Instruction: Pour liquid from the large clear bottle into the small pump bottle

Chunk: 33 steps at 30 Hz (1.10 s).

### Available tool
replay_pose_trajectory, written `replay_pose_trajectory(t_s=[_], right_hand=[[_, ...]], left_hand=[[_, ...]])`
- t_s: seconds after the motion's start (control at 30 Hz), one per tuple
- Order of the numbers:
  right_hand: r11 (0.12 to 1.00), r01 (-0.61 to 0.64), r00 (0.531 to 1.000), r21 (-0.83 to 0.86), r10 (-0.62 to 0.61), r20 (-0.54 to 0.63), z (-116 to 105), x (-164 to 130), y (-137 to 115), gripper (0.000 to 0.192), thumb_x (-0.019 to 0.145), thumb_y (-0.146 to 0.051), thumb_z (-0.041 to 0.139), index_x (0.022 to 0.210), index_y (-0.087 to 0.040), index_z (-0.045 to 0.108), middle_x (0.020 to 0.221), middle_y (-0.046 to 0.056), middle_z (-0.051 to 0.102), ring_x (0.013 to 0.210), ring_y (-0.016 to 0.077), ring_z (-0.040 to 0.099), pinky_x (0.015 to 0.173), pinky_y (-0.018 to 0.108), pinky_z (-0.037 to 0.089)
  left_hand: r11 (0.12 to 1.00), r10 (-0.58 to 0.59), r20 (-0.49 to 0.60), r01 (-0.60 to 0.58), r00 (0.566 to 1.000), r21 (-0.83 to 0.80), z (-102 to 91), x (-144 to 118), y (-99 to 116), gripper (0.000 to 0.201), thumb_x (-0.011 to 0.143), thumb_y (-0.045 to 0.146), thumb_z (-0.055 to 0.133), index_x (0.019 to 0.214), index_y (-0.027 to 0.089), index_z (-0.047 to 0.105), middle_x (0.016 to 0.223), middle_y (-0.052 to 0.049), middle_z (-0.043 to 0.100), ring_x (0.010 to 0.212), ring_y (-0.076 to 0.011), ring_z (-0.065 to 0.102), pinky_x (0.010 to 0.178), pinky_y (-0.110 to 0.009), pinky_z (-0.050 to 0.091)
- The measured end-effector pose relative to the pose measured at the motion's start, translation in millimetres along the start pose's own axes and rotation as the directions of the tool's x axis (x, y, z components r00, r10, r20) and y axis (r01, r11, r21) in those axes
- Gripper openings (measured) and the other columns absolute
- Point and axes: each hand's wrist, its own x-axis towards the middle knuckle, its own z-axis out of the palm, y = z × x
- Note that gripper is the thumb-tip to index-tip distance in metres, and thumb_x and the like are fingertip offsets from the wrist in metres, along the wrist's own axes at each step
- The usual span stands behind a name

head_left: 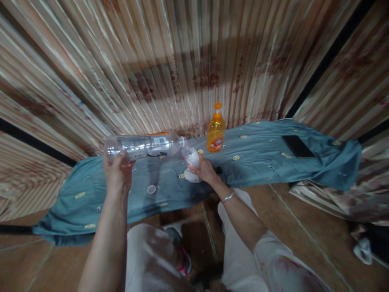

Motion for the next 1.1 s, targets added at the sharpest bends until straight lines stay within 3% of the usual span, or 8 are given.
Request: replay_pose_trajectory(t_s=[0.37, 0.8, 1.1], right_hand=[[1.0, -0.016, 1.0, 0.001, 0.016, -0.003, 0.8, 0.0, 1.4, 0.065, 0.084, -0.039, 0.065, 0.133, -0.006, 0.037, 0.115, 0.019, 0.066, 0.108, 0.028, 0.065, 0.088, 0.034, 0.048], [1.0, -0.001, 1.0, -0.008, 0.001, -0.001, 0.9, 0.1, 1.5, 0.063, 0.084, -0.038, 0.065, 0.131, -0.004, 0.039, 0.113, 0.02, 0.067, 0.106, 0.0282, 0.065, 0.087, 0.034, 0.049], [1.0, -0.021, 1.0, -0.01, 0.021, 0.015, -2.8, -1.6, -2.8, 0.061, 0.085, -0.037, 0.065, 0.13, -0.006, 0.039, 0.112, 0.019, 0.067, 0.106, 0.0278, 0.065, 0.085, 0.033, 0.049]], left_hand=[[0.995, 0.089, 0.018, -0.09, 0.996, 0.05, 8.8, 6.4, 8.5, 0.041, 0.046, 0.018, 0.074, 0.086, 0.024, 0.065, 0.108, -0.001, 0.065, 0.082, -0.0121, 0.06, 0.076, -0.034, 0.053], [0.986, 0.153, 0.054, -0.156, 0.987, 0.064, 12.3, 12.5, 11.4, 0.046, 0.044, 0.017, 0.075, 0.087, 0.023, 0.06, 0.087, 0.004, 0.058, 0.08, -0.0121, 0.058, 0.08, -0.04, 0.053], [0.974, 0.182, 0.084, -0.192, 0.98, 0.12, 14.3, 14.6, 14.9, 0.049, 0.044, 0.025, 0.08, 0.089, 0.024, 0.06, 0.087, 0.003, 0.057, 0.08, -0.012, 0.055, 0.069, -0.029, 0.052]])
